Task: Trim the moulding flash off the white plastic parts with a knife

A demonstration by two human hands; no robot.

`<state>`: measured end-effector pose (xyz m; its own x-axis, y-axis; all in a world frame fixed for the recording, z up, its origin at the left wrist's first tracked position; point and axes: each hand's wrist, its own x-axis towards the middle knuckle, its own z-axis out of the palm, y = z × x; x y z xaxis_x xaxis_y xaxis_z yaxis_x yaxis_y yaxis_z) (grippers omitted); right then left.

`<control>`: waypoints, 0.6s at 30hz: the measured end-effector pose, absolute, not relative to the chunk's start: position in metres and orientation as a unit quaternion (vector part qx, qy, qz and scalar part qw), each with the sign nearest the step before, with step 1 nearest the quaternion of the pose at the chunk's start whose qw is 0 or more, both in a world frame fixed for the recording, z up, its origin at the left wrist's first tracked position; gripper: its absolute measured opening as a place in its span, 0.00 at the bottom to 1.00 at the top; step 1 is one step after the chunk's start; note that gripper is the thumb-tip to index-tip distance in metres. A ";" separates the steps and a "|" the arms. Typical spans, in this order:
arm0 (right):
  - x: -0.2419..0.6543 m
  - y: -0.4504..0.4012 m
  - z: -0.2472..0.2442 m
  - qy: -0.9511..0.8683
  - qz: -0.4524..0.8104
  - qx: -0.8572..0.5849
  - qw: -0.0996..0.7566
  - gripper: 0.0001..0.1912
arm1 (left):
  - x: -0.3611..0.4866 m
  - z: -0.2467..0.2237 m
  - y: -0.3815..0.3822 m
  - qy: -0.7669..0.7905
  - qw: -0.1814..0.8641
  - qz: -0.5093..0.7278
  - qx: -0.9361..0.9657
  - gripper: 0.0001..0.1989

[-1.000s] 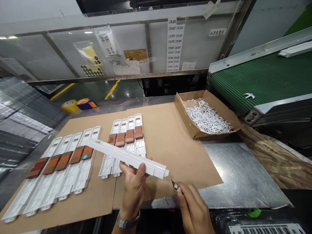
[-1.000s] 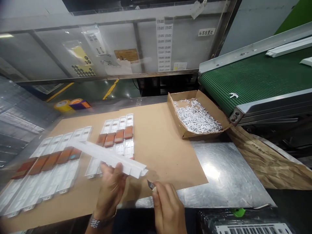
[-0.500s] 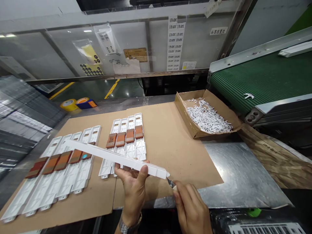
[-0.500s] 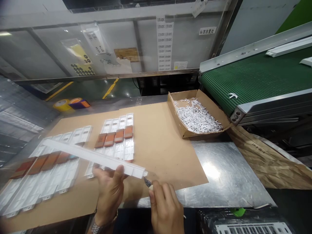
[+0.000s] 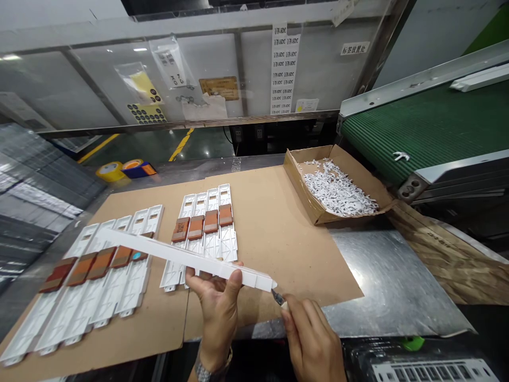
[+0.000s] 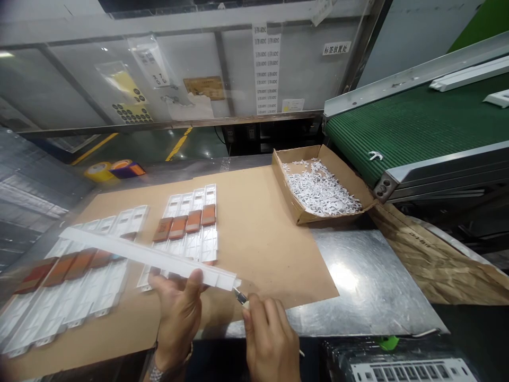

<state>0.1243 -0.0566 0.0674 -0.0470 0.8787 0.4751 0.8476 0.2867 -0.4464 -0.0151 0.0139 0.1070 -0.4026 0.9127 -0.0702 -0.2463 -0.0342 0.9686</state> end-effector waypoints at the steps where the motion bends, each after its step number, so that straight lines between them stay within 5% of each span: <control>1: 0.124 -0.057 0.067 -0.723 0.019 -0.598 0.344 0.12 | -0.015 0.108 0.014 0.534 0.445 0.647 0.315 0.43; 18: 0.126 -0.058 0.072 -0.728 0.017 -0.596 0.338 0.13 | -0.017 0.107 0.014 0.542 0.443 0.649 0.298 0.44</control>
